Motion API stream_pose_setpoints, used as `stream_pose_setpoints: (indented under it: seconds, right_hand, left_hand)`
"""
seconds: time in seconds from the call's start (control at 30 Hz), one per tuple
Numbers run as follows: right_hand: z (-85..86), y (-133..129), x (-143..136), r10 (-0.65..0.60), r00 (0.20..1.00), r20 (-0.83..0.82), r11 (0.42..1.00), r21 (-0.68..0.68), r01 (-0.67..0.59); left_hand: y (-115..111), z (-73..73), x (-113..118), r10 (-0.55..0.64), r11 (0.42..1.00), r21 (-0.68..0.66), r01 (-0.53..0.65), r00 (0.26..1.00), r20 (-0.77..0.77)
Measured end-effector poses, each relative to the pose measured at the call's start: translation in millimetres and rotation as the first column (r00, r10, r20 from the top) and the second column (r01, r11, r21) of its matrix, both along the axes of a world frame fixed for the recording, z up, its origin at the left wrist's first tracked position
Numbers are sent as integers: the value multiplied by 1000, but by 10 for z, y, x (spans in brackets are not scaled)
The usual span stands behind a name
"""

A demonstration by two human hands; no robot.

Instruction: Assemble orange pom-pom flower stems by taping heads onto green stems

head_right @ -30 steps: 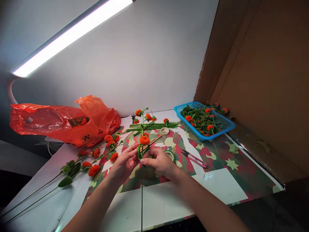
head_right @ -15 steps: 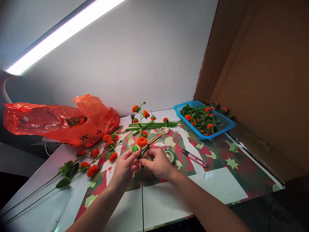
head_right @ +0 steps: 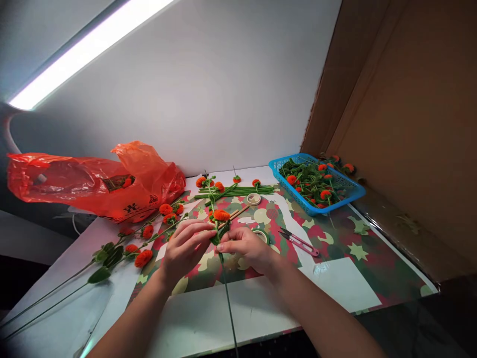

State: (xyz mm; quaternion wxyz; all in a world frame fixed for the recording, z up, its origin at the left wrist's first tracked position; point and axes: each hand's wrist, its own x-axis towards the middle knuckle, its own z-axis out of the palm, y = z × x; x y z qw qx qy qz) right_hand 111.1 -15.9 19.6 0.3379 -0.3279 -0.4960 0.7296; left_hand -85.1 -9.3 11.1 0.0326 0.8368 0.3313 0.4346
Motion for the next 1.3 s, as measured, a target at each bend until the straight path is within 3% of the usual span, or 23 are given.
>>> stream_pose_setpoints:
  seconds: [0.13, 0.37, 0.63, 0.73, 0.8, 0.83, 0.87, 0.9, 0.97, 1.03, 1.07, 1.13, 1.2, 1.3]
  right_hand:
    - [68, -12, -6, -59, 995, 85, 994, 93, 51]
    - [107, -11, 6, -176, 937, 302, 958, 271, 93]
    - [56, -22, 15, -160, 914, 374, 945, 326, 32]
    - [73, -20, 11, -181, 899, 398, 932, 361, 28]
    - [76, -7, 5, -216, 894, 392, 934, 349, 72]
    - [73, 3, 1, -252, 893, 372, 931, 346, 119]
    - [66, 13, -3, -299, 891, 341, 921, 349, 176]
    - [57, 23, -7, -354, 885, 303, 902, 359, 238]
    - [31, 39, -16, -452, 862, 229, 858, 376, 350]
    - [6, 46, -26, -505, 842, 193, 830, 376, 412]
    - [-4, 47, -31, -520, 834, 185, 822, 373, 430]
    - [-17, 44, -40, -538, 825, 175, 812, 372, 450]
    - [-20, 39, -49, -540, 825, 166, 809, 374, 454]
    - [-14, 34, -61, -548, 819, 167, 804, 375, 461]
  left_hand:
    - [37, 64, -52, -38, 993, 104, 59, 980, -195]
    - [5, 234, -26, -140, 984, -149, 96, 934, -328]
    - [66, 287, -27, -91, 996, -67, 65, 847, -523]
    - [66, 289, -1, -81, 994, -100, 41, 891, -447]
    - [-2, 233, 74, 56, 987, -136, -81, 983, -173]
    - [-59, 188, 131, 163, 968, -198, -156, 986, 18]
    - [-129, 135, 200, 281, 927, -313, -209, 938, 205]
    - [-205, 78, 278, 350, 867, -469, -171, 878, 326]
    - [-352, -26, 444, 339, 652, -749, 117, 839, 426]
    - [-453, -91, 600, 313, 425, -837, 345, 811, 493]
    - [-478, -105, 667, 335, 376, -838, 395, 785, 521]
    - [-476, -100, 762, 401, 389, -825, 410, 731, 553]
    - [-430, -75, 800, 440, 463, -819, 339, 715, 544]
    - [-355, -46, 769, 428, 593, -790, 156, 770, 474]
